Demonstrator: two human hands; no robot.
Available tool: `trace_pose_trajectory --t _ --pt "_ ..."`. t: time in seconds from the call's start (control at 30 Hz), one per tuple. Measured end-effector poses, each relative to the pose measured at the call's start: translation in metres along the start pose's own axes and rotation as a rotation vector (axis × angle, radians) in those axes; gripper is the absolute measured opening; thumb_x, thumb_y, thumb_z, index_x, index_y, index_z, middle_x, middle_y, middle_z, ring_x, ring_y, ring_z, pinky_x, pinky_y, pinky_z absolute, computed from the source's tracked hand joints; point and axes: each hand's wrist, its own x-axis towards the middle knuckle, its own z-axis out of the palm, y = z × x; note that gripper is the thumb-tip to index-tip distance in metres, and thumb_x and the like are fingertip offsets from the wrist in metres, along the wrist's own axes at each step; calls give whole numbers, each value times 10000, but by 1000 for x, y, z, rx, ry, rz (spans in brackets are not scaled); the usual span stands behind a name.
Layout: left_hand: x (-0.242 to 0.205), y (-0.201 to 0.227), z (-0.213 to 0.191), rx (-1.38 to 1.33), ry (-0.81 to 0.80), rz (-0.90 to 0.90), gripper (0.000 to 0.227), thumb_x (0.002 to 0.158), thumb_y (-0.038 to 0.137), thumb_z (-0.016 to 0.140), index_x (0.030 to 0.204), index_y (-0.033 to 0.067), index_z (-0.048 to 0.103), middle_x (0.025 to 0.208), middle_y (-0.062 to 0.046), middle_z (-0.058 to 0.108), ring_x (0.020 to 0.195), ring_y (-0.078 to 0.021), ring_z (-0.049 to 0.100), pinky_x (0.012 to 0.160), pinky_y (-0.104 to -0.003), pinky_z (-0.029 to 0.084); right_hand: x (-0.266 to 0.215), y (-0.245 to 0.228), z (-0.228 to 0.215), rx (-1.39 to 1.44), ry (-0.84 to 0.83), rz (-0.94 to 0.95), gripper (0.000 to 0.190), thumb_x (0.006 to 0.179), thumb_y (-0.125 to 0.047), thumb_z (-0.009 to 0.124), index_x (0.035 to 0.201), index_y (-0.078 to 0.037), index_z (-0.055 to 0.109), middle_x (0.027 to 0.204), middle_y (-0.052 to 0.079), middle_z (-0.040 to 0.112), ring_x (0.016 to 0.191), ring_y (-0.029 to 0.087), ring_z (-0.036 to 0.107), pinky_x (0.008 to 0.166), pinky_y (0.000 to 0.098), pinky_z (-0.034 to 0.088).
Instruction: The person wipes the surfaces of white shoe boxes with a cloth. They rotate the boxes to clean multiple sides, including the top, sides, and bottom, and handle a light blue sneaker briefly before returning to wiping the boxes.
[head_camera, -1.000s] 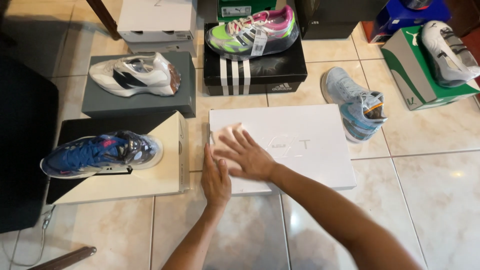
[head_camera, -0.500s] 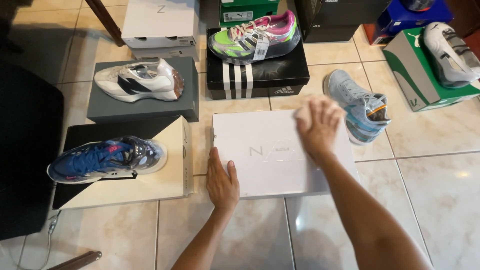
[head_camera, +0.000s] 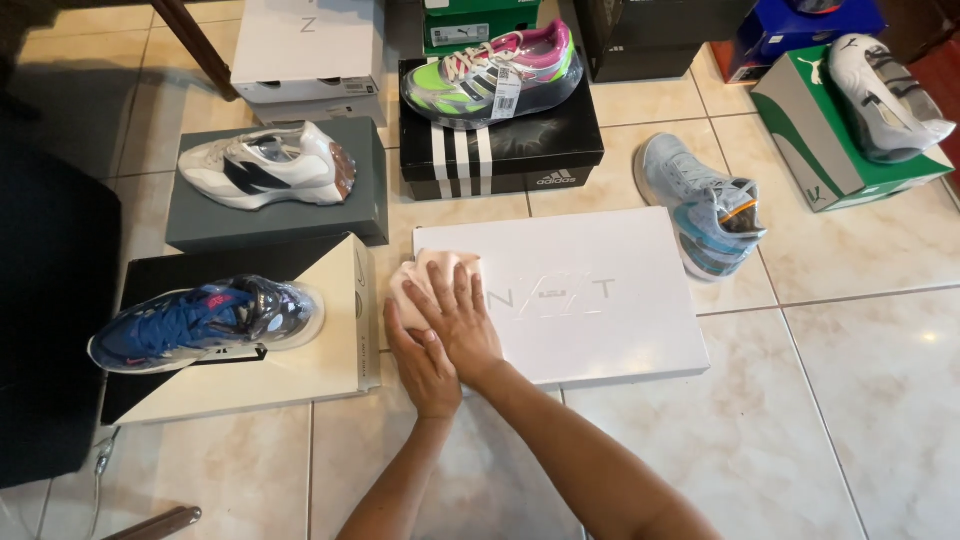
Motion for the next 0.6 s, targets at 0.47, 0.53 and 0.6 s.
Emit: trace_pose_trajectory --t 0.47,0.53,0.6 --pt "19 -4 -13 -139 -181 -254 695 922 153 691 1515 -10 368 1497 -311 396 1412 -494 391 1176 -568 323 -89 215 -96 -285 36 5 673 954 -393 485 1594 -229 356 1641 134 327 1521 443 240 1232 610 167" --pt "24 -35 -15 -203 -286 -405 815 893 343 730 1548 42 349 1539 -285 373 1453 -454 353 1194 -546 311 -105 239 -93 -87 -66 356 759 941 -440 480 1627 -256 214 1658 169 191 1488 510 239 1182 650 253" --pt "21 -37 -26 -271 -403 -552 947 864 531 771 1581 94 331 1581 -258 349 1493 -414 315 1213 -525 299 -129 262 -86 114 -163 717 860 928 -488 477 1660 -286 74 1676 201 55 1456 578 236 1132 693 339"
